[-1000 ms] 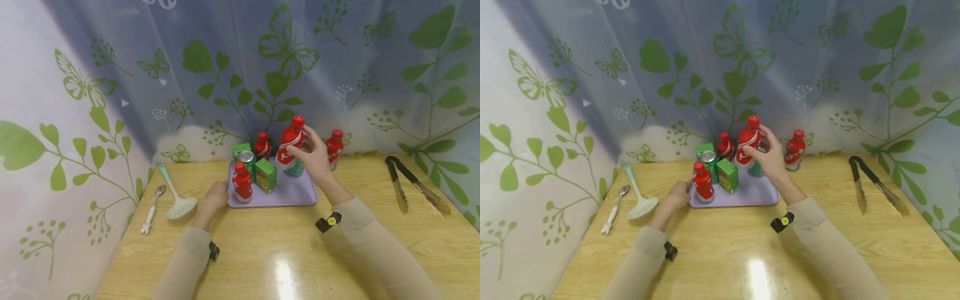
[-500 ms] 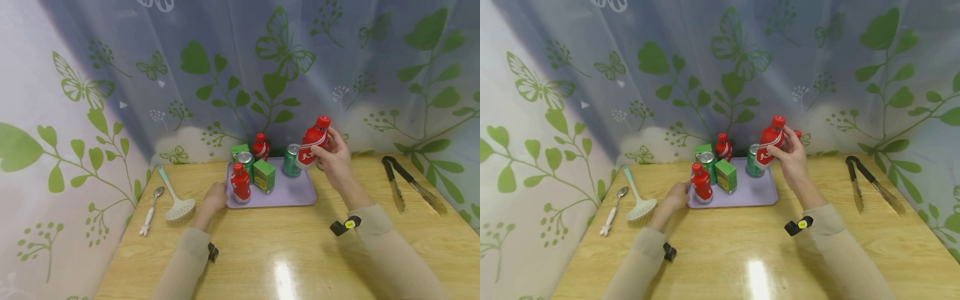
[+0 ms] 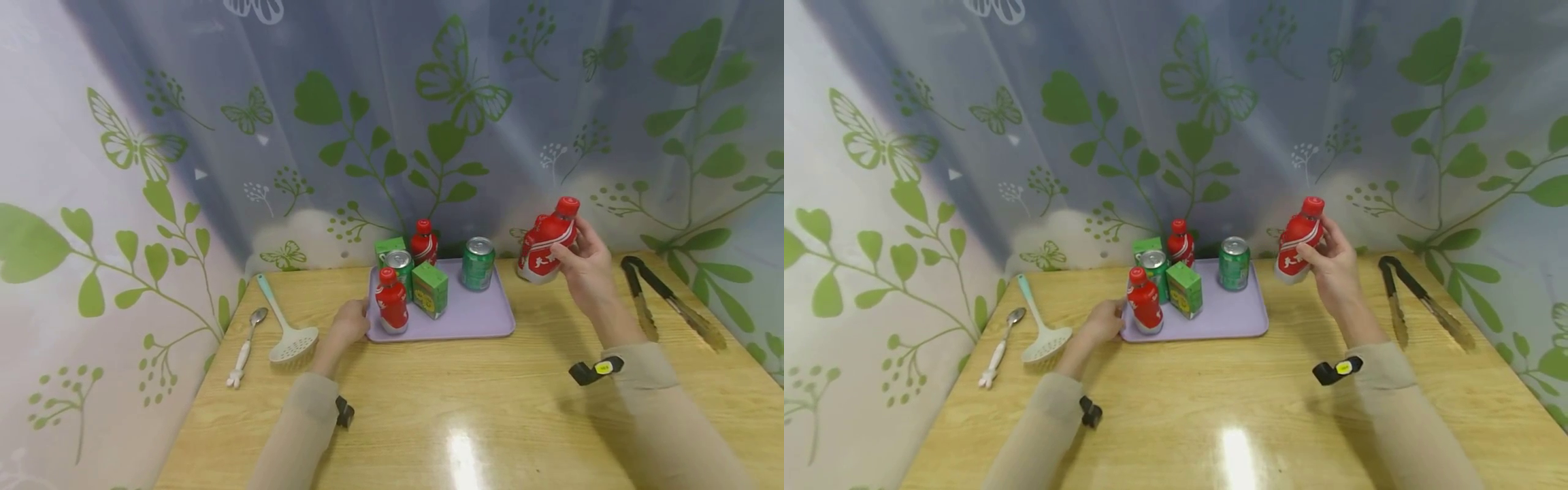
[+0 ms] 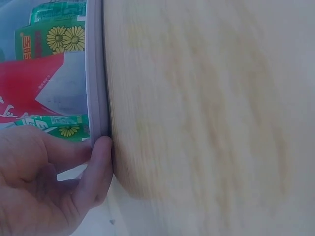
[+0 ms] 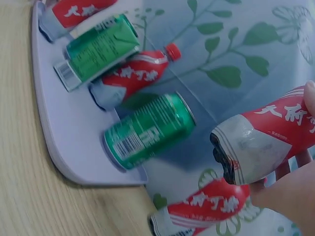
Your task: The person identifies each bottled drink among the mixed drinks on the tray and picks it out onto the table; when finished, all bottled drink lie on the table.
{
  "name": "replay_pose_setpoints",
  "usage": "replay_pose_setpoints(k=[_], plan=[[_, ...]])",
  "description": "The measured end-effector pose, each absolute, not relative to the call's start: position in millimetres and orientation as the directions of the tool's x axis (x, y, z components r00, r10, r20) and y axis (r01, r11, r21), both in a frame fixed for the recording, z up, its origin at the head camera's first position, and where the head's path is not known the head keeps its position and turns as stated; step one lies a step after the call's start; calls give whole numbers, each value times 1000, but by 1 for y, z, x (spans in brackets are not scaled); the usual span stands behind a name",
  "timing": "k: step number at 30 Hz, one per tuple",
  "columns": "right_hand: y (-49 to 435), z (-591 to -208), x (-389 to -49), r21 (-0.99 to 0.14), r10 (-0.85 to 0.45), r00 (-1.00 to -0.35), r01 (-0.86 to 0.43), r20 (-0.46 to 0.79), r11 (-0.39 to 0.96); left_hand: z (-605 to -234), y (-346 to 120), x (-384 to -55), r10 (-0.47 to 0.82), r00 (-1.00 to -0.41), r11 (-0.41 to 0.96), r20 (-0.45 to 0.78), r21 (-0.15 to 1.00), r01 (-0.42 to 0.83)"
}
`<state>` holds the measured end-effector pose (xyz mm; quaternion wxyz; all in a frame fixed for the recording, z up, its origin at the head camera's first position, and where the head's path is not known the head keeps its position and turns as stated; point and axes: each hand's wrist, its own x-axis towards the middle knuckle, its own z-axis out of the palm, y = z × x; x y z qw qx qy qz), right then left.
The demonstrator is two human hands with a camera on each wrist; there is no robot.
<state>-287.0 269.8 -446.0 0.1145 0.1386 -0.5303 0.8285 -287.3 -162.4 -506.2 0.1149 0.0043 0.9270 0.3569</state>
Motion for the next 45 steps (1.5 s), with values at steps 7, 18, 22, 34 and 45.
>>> replay_pose_setpoints(k=[7,18,22,34,45], plan=[[290,-452,-293,-858,118,-943,-332,311,-392,-504,-162,-287,80,-973,758,-218,647,-82],[314,-468,-316,-921,255,-953,-242,165,-307,-508,-163,-290,71,-970,742,-231,662,-104],[316,-468,-322,-951,313,-947,-162,75,-263,-508,-162,-291,71,-970,745,-232,659,-103],[310,-474,-341,-971,453,-891,-89,-23,-224,-509,-162,-290,60,-966,750,-253,650,-123],[320,-493,-356,-978,482,-875,-69,-34,-195,-508,-161,-288,61,-965,739,-254,662,-128]])
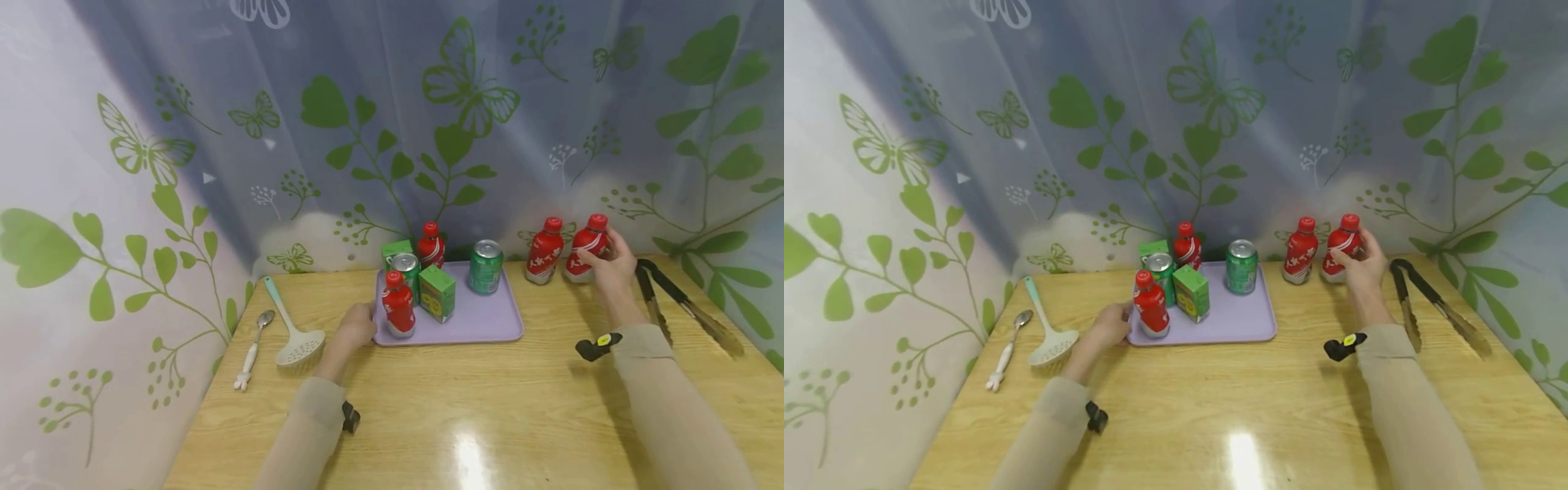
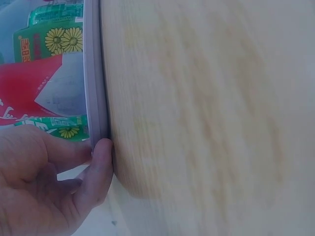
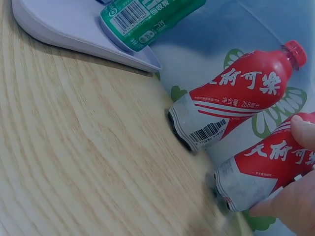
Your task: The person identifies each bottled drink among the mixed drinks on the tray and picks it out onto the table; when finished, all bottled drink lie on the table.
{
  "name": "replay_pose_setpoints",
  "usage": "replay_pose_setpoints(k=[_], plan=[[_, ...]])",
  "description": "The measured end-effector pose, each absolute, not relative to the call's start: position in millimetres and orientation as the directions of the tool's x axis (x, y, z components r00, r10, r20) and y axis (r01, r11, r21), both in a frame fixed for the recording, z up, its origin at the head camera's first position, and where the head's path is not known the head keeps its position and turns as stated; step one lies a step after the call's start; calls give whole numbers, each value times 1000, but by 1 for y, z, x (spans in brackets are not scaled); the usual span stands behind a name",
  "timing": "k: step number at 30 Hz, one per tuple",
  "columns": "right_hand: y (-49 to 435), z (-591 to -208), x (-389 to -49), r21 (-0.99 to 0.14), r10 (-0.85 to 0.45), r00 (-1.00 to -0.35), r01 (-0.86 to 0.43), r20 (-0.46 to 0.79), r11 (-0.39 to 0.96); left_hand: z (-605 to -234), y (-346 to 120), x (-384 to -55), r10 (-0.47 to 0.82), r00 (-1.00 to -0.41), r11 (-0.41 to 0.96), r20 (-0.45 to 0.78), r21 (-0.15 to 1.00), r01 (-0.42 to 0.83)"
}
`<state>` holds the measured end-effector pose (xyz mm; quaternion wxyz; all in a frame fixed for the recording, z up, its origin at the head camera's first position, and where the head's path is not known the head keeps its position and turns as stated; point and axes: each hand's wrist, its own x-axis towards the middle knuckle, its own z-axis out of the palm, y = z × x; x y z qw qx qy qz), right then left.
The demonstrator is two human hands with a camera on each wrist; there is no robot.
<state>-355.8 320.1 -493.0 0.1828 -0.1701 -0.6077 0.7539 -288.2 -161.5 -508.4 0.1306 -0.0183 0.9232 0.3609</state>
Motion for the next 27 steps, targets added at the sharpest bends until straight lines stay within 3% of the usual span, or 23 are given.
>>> replay_pose_setpoints(k=[14,27], plan=[[324,-503,-361,-978,474,-880,-64,-39,-199,-510,-160,-289,67,-973,775,-221,625,-89],[329,-499,-352,-999,434,-900,-34,42,25,-507,-158,-289,59,-971,781,-234,617,-101]])
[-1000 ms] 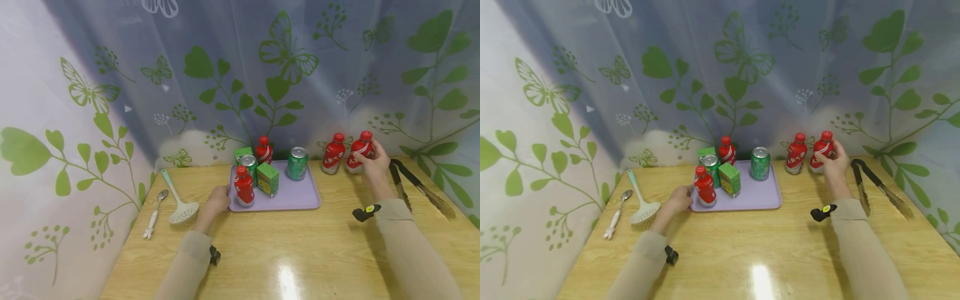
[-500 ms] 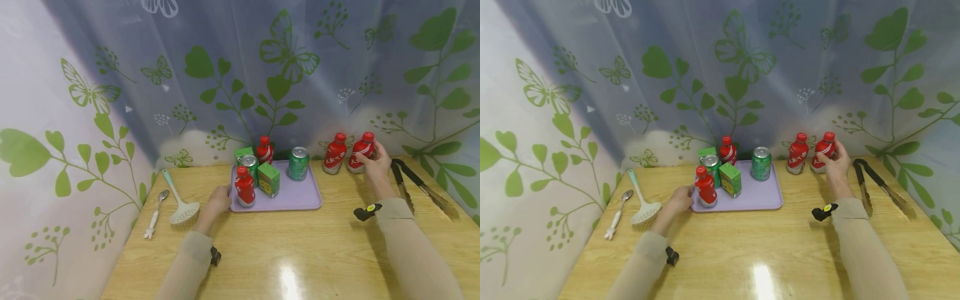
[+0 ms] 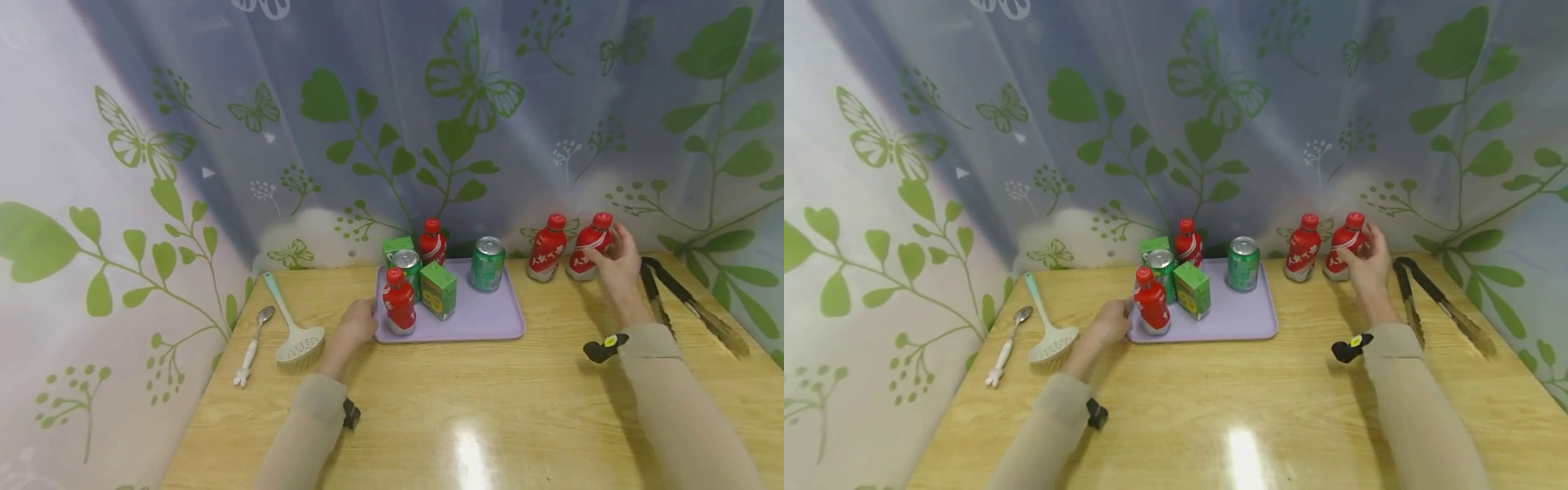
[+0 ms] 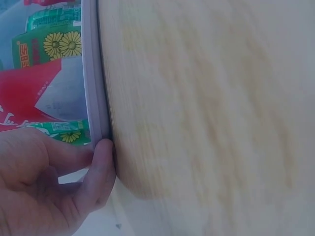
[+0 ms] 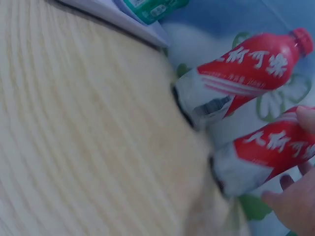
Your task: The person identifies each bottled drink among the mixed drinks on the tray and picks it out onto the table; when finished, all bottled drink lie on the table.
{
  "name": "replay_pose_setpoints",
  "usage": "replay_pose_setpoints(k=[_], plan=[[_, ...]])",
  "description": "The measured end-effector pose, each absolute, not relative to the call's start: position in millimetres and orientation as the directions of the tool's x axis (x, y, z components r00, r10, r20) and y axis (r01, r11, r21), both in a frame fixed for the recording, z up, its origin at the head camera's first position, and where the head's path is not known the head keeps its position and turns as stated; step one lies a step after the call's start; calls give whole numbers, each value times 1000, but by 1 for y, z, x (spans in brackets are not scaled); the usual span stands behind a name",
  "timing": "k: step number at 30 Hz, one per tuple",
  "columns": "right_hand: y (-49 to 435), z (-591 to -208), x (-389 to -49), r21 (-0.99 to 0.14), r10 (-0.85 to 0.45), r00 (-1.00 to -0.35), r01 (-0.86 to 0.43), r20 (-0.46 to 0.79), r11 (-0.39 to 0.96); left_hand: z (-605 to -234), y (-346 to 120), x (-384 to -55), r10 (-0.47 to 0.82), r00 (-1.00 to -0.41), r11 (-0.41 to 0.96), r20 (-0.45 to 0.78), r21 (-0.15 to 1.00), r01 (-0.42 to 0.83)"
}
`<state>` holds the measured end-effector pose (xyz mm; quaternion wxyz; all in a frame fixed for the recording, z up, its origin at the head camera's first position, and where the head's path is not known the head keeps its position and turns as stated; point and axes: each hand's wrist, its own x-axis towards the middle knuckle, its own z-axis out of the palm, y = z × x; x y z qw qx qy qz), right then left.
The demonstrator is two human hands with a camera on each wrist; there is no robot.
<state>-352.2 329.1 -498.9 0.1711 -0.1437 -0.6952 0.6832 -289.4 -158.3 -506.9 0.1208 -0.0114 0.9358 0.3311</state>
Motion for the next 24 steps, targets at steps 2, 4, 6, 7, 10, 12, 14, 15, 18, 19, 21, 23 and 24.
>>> replay_pose_setpoints(k=[2,4,6,7,10,12,14,15,18,19,21,23,24], plan=[[326,-489,-346,-997,467,-881,-66,74,35,-507,-158,-290,63,-972,783,-226,616,-93],[319,-477,-339,-990,510,-850,-140,128,14,-507,-158,-290,67,-973,783,-221,616,-86],[308,-466,-334,-960,555,-801,-279,225,-14,-507,-158,-290,72,-975,787,-212,612,-75],[302,-460,-332,-936,568,-776,-351,274,-28,-507,-159,-290,71,-975,788,-213,611,-76],[277,-445,-324,-846,559,-714,-531,421,-41,-506,-160,-290,67,-975,785,-214,614,-81],[259,-437,-318,-796,517,-698,-603,496,-51,-506,-160,-290,65,-974,780,-219,620,-87],[243,-432,-312,-779,453,-703,-627,549,-29,-505,-160,-291,66,-973,775,-223,625,-91],[236,-431,-309,-776,412,-709,-631,572,-7,-506,-160,-291,66,-972,773,-226,628,-93],[218,-431,-302,-778,283,-731,-619,621,109,-507,-159,-291,69,-971,774,-228,626,-92],[212,-432,-300,-772,240,-734,-614,636,164,-507,-159,-291,69,-971,776,-228,623,-91],[201,-436,-298,-727,150,-719,-630,679,271,-507,-158,-290,65,-971,779,-228,620,-94],[189,-439,-297,-669,67,-700,-644,711,371,-507,-158,-290,65,-971,783,-228,616,-92],[183,-441,-296,-636,25,-689,-653,724,411,-507,-158,-290,64,-971,780,-232,619,-96]])
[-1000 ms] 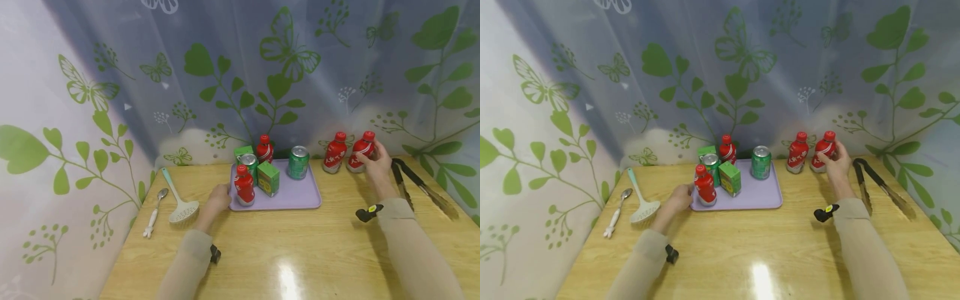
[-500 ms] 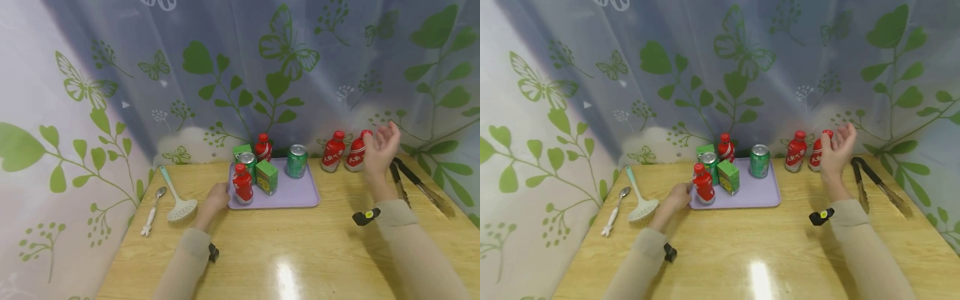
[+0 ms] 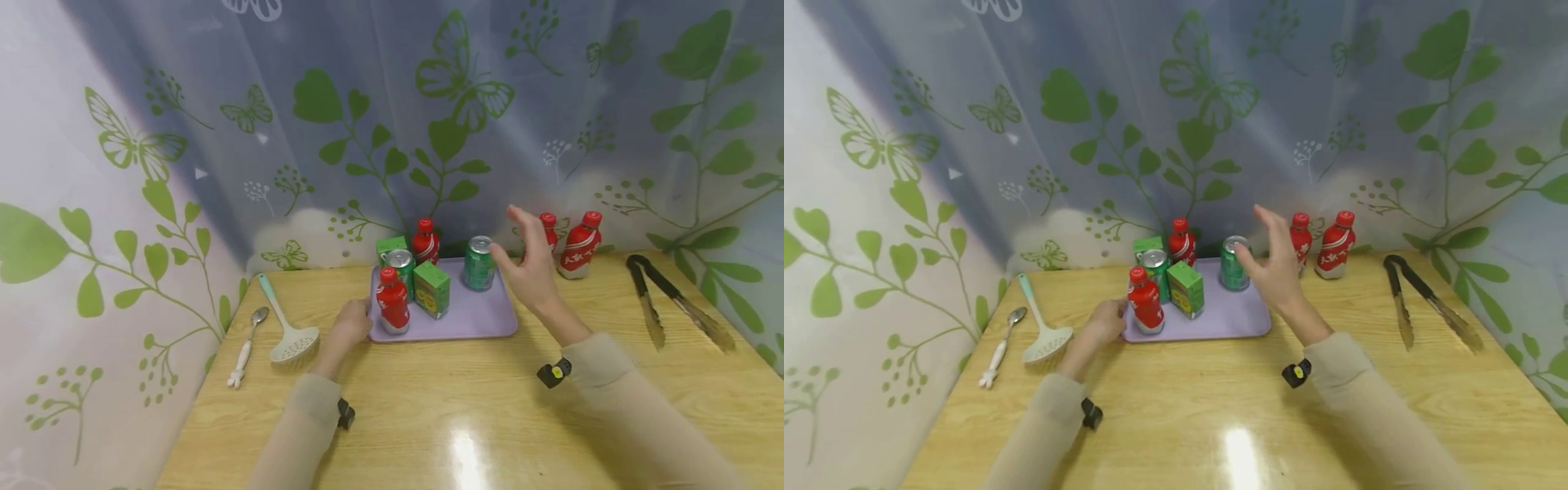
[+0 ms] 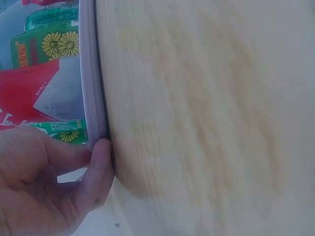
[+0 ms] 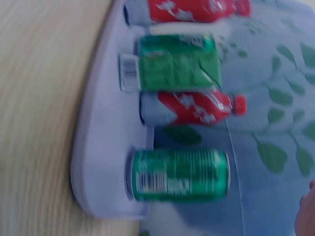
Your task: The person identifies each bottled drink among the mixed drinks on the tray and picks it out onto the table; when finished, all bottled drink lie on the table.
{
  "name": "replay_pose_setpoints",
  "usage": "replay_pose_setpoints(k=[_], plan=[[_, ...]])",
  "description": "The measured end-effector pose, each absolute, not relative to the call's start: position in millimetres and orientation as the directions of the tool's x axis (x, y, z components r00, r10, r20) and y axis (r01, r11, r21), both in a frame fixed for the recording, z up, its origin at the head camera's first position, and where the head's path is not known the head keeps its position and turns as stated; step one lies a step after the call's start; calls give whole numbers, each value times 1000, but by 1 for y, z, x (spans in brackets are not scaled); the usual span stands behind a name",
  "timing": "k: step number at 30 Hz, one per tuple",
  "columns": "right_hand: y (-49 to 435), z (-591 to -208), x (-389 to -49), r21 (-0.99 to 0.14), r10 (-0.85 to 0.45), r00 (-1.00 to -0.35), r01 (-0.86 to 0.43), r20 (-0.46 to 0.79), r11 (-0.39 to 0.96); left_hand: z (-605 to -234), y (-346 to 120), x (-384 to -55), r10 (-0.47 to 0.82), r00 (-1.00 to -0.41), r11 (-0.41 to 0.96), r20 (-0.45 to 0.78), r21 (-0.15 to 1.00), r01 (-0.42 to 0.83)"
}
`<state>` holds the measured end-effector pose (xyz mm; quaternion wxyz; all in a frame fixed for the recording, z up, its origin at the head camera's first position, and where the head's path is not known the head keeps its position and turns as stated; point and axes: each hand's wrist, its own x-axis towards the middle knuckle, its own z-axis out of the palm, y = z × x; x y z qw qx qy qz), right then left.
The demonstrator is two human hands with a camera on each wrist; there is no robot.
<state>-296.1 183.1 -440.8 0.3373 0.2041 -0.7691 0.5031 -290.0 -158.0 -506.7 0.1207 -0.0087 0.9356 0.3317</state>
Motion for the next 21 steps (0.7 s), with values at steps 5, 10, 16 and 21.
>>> replay_pose_setpoints(k=[5,10,16,21], plan=[[158,-447,-294,-490,-185,-657,-694,731,528,-509,-159,-292,58,-968,766,-243,632,-113],[136,-453,-293,-386,-314,-647,-704,695,596,-509,-159,-293,56,-972,796,-229,598,-96],[109,-463,-290,-291,-400,-674,-672,621,681,-508,-160,-292,61,-969,785,-238,611,-101],[88,-471,-288,-209,-444,-702,-636,557,743,-506,-160,-291,58,-965,770,-256,627,-120]])
